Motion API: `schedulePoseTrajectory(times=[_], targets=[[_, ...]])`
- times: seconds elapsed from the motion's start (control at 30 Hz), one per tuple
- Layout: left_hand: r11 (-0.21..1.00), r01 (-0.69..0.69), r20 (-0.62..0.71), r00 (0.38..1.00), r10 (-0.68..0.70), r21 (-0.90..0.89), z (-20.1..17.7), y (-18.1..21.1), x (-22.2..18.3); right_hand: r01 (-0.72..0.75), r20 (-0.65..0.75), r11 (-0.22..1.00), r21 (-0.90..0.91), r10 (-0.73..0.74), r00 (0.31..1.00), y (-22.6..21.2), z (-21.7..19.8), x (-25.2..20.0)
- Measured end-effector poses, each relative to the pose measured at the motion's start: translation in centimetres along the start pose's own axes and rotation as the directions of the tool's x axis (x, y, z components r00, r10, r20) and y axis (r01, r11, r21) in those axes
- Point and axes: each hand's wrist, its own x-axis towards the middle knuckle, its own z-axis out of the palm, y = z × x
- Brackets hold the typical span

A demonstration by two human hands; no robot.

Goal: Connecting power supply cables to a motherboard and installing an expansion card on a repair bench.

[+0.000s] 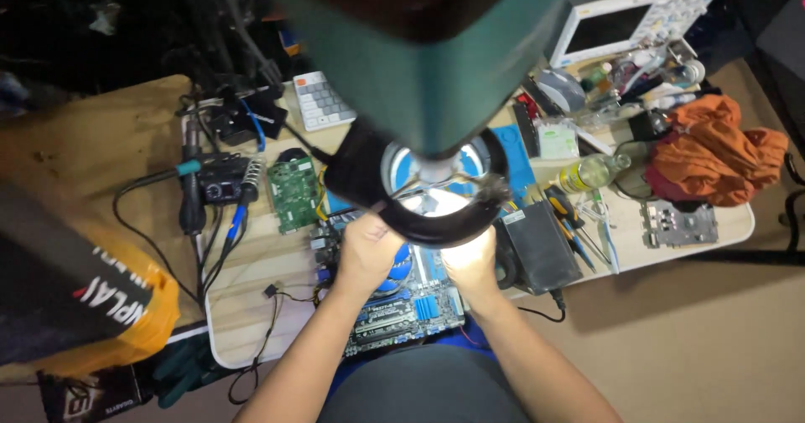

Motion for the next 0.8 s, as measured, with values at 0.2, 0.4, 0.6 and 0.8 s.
schedulePoseTrajectory(times=[0.2, 0.4, 0.6, 0.8], targets=[[0.994, 0.107, -0.07, 0.992, -0.104, 0.037, 1.6, 4.7, 1.4, 0.041, -0.073, 0.996, 0.077, -0.035, 0.997, 6.0, 0.2, -0.9], [0.99, 0.137, -0.038, 0.99, -0.136, 0.026, 2.7, 4.3, 1.3, 0.1, -0.138, 0.984, 0.15, -0.079, 0.987, 10.2, 2.0, -3.4], [0.987, 0.158, -0.023, 0.987, -0.157, 0.008, 2.7, 3.8, 1.0, 0.252, -0.251, 0.967, -0.02, -0.249, 0.936, 4.7, 3.7, -2.0], [0.986, 0.166, -0.021, 0.986, -0.166, -0.01, 0.9, 1.3, 1.2, -0.338, 0.208, 0.654, 0.676, 0.271, 0.94, 0.3, -1.2, 0.2]])
